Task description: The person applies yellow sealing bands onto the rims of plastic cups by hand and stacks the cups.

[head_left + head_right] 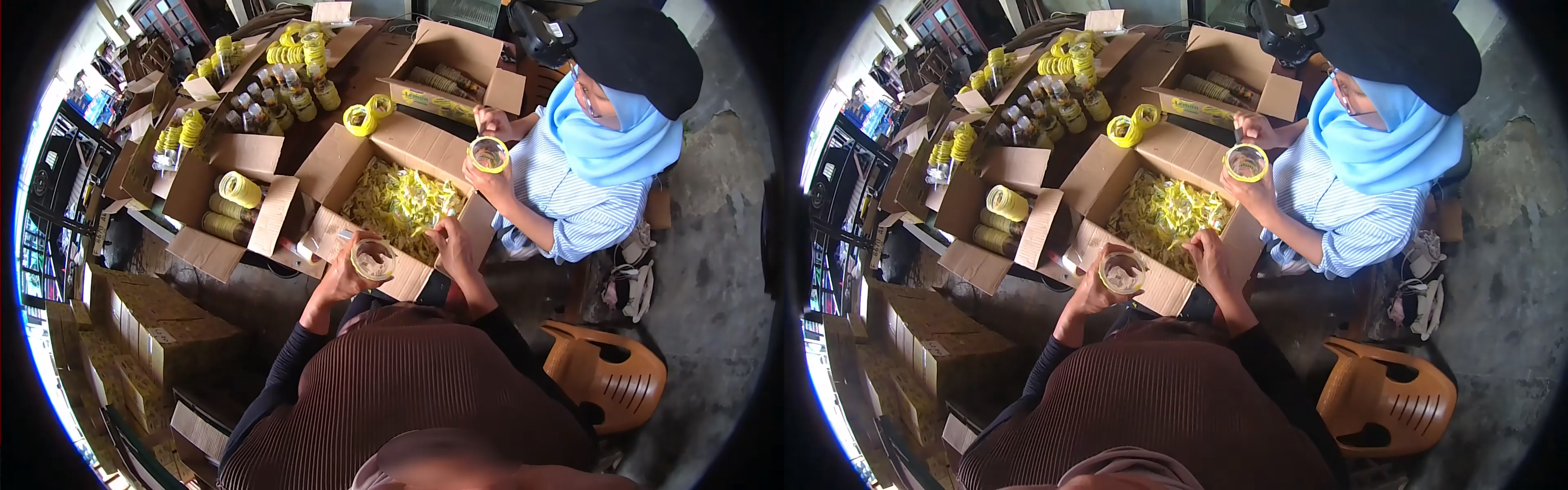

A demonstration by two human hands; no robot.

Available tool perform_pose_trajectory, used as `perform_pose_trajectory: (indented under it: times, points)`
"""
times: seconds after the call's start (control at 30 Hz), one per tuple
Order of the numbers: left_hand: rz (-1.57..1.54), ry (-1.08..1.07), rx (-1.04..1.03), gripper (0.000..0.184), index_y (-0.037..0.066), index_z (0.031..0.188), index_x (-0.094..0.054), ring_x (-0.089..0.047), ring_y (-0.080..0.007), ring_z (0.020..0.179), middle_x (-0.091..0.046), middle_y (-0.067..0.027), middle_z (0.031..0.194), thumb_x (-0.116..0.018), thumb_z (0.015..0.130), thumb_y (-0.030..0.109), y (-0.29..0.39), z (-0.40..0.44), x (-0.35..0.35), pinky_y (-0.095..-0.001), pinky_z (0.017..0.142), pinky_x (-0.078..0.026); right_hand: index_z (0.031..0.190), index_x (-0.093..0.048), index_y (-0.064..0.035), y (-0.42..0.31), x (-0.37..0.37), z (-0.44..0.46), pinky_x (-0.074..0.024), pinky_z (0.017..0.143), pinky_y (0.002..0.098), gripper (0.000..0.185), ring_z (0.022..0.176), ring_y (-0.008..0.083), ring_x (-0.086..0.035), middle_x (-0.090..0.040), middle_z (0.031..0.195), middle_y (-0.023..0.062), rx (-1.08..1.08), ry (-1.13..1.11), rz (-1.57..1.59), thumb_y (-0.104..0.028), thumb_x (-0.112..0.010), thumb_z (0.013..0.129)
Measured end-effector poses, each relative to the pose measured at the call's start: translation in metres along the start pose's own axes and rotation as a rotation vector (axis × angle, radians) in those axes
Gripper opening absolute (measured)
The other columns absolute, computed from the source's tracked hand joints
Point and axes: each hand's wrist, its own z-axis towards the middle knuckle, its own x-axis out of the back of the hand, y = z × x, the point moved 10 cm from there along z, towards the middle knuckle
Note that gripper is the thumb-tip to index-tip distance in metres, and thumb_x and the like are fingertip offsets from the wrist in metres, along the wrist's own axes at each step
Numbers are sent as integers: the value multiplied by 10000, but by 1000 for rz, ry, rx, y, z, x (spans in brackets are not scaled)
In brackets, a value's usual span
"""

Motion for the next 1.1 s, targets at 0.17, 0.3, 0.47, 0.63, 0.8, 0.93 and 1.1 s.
perform_pose_trajectory:
  times: [0.17, 0.3, 0.47, 0.63, 0.8, 0.93, 1.1]
  points:
    - [80, 114, -15, 743, 17, 1233, -475, -647, -210, 954, -639, -117, 1050, -890, 630, 144, 0, -3, 10, -334, 849, -519, 1012, -537, -44, -3, -9, 3, -492, 678, 379, 219, 759, 283, -605, -557, 944, 145, 21, -90, -46, 1, -648, 829]
    - [120, 297, 85, 801, 24, 1267, -478, -618, -154, 927, -635, -64, 1007, -906, 611, 188, -12, -12, 49, -304, 852, -502, 1258, -470, -75, -21, -3, 17, -519, 714, 367, 458, 808, 262, -634, -544, 1047, 141, 32, -64, 4, 16, -615, 833]
    - [177, 403, 153, 819, 28, 1284, -474, -612, -146, 938, -641, -52, 1004, -906, 608, 194, -35, -24, 77, -301, 859, -498, 1311, -450, -63, -20, -24, 32, -512, 775, 405, 507, 892, 311, -622, -574, 1055, 158, 69, -215, -139, -86, -650, 846]
    - [166, 393, 258, 815, 38, 1301, -467, -615, -157, 971, -650, -63, 1022, -895, 622, 176, -43, -34, 70, -309, 877, -493, 1281, -516, -94, 12, -110, 1, -465, 916, 449, 433, 1093, 350, -563, -544, 1223, 186, -34, -553, -296, -237, -612, 884]
    - [209, 428, 207, 781, 18, 1240, -440, -654, -243, 908, -656, -101, 973, -890, 627, 198, -55, -40, 67, -347, 813, -513, 1186, -554, -115, 1, -162, -8, -429, 936, 431, 358, 1110, 316, -527, -556, 1109, 120, -9, -584, -213, -238, -635, 860]
    - [225, 447, 258, 653, 18, 1088, -459, -650, -268, 905, -645, -136, 956, -889, 634, 205, -63, -42, 67, -359, 801, -508, 1099, -567, -112, -3, -169, 0, -439, 884, 432, 288, 1034, 312, -545, -550, 1032, 99, 11, -518, -219, -224, -649, 847]
    - [239, 408, 306, 611, 16, 1053, -495, -650, -253, 893, -645, -120, 960, -890, 633, 219, -75, -43, 65, -354, 801, -511, 982, -594, -109, 9, -167, 3, -442, 854, 434, 183, 976, 310, -559, -556, 979, 98, -51, -447, -149, -208, -651, 840]
